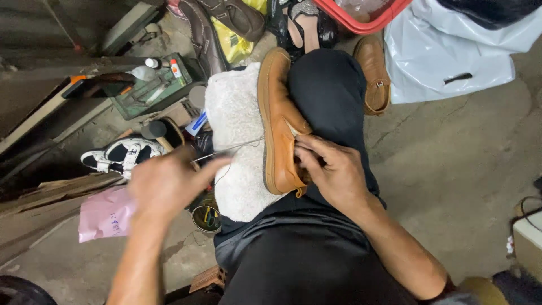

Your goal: The person sits on the floor and sews the sole of a brown leather shoe using a needle and thread. They repeatedly pass the needle through the shoe's sole and pull the thread tight to secure the stitching.

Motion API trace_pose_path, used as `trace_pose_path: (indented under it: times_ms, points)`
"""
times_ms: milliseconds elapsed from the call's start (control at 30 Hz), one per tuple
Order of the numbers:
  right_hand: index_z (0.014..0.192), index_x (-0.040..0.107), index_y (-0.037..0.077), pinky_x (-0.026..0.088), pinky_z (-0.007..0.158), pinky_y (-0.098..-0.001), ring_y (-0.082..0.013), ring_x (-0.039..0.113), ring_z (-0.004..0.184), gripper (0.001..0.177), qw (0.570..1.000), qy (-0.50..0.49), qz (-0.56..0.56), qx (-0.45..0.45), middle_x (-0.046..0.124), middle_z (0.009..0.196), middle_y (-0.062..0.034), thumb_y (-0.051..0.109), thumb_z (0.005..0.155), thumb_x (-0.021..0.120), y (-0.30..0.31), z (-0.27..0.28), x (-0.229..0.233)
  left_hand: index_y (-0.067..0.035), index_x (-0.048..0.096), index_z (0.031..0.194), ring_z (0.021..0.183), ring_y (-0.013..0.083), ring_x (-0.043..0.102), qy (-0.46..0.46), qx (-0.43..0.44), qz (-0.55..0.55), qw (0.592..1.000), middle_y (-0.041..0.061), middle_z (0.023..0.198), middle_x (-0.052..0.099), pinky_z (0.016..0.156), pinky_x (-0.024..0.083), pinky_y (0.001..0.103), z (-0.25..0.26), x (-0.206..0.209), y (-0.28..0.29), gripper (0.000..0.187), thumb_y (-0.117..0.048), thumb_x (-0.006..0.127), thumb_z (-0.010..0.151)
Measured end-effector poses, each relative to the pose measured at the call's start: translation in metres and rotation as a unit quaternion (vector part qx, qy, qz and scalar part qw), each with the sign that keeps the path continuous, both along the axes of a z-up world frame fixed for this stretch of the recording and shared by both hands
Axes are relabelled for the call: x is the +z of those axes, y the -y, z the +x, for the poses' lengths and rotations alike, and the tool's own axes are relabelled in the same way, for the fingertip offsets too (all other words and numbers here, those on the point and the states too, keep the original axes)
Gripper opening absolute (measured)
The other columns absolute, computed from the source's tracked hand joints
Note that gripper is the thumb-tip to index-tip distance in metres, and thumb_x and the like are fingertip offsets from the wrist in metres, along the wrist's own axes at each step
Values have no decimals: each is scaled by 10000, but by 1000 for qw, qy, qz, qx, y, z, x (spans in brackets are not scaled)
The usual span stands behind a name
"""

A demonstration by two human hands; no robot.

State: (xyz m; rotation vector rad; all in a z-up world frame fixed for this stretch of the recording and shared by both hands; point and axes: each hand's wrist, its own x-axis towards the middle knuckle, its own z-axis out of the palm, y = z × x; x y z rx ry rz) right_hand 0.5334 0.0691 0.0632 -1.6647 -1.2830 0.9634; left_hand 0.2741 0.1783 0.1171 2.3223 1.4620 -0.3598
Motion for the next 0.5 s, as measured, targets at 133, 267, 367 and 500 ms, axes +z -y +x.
trace_pose_path:
  times_ms: [133,267,367,500]
  points:
    - [1060,762,33,582,625,-379,-329,746,752,156,996,79,-4,46,760,840,-154,15,952,650,0,4,3,-95,743,755,621,386,718,-81,115,-39,989,180,588,696,608,499,412,-53,-14,20,788,-871,619,798]
    - [1037,753,0,582,618,-426,-364,728,730,146,985,139,-37,92,742,813,-194,10,940,645,16,17,-1,-152,724,713,467,275,639,57,69,-20,996,107,515,637,517,464,340,-13,-25,23,718,-867,685,763]
    - [1009,798,117,596,661,-425,-323,756,750,239,984,59,-136,103,768,815,-133,99,953,567,64,61,7,-115,693,726,422,255,593,150,69,-94,982,86,491,611,497,442,354,7,-25,11,609,-710,725,849]
    - [1023,810,82,585,722,-442,-231,715,839,253,985,-3,-170,23,797,852,-151,38,949,572,98,78,14,-85,662,684,407,230,511,339,157,-237,897,88,488,584,483,395,343,6,-55,7,427,-412,730,950]
